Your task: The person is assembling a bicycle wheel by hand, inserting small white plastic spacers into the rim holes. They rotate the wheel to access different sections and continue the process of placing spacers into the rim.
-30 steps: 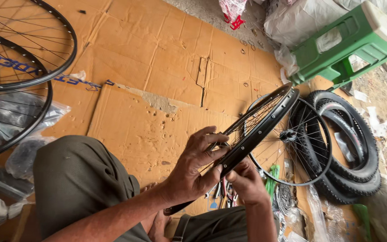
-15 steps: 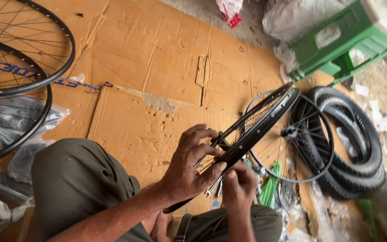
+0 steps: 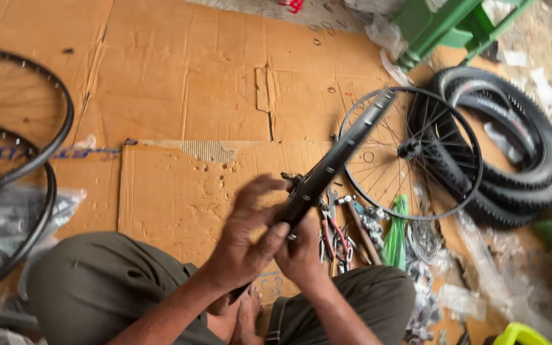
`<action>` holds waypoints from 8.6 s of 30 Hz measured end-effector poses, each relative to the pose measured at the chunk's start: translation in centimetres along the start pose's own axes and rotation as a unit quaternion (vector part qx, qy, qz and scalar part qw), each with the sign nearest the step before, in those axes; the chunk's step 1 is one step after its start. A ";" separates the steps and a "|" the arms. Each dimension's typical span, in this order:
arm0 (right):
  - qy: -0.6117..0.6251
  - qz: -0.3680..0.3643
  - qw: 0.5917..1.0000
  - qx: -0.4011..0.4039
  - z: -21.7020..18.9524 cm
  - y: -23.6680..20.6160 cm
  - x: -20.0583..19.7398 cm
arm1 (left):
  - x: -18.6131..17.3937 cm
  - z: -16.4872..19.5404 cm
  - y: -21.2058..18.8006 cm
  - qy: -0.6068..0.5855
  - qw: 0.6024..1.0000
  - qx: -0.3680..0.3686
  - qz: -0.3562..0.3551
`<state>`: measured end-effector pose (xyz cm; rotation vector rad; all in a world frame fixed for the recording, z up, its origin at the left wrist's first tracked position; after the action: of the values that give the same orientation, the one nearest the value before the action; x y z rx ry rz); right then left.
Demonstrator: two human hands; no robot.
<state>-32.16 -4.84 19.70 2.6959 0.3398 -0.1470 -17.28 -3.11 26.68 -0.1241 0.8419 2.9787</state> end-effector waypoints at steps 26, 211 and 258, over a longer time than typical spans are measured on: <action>-0.148 0.183 0.945 -0.229 -8.4 1.0 -1.7 | -0.6 3.2 2.0 0.081 0.997 0.006 0.001; -0.097 0.266 0.959 0.017 -5.3 2.2 -4.4 | 0.8 1.4 0.7 -0.089 0.982 -0.162 -0.046; 0.203 -0.096 0.934 0.278 1.2 1.9 -2.8 | -1.7 2.2 -0.4 0.058 0.996 0.025 0.066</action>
<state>-34.42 -7.58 19.82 3.2410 0.7900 0.3130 -15.66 -1.67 28.52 -0.2521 0.9727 3.0955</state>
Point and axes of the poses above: each hand's wrist, its own y-axis towards the middle knuckle, its own x-axis out of the palm, z = x × y, the point moved 6 cm from there along y, towards the middle knuckle, and after that the axes turned 1 degree about y, right-handed, at the moved point
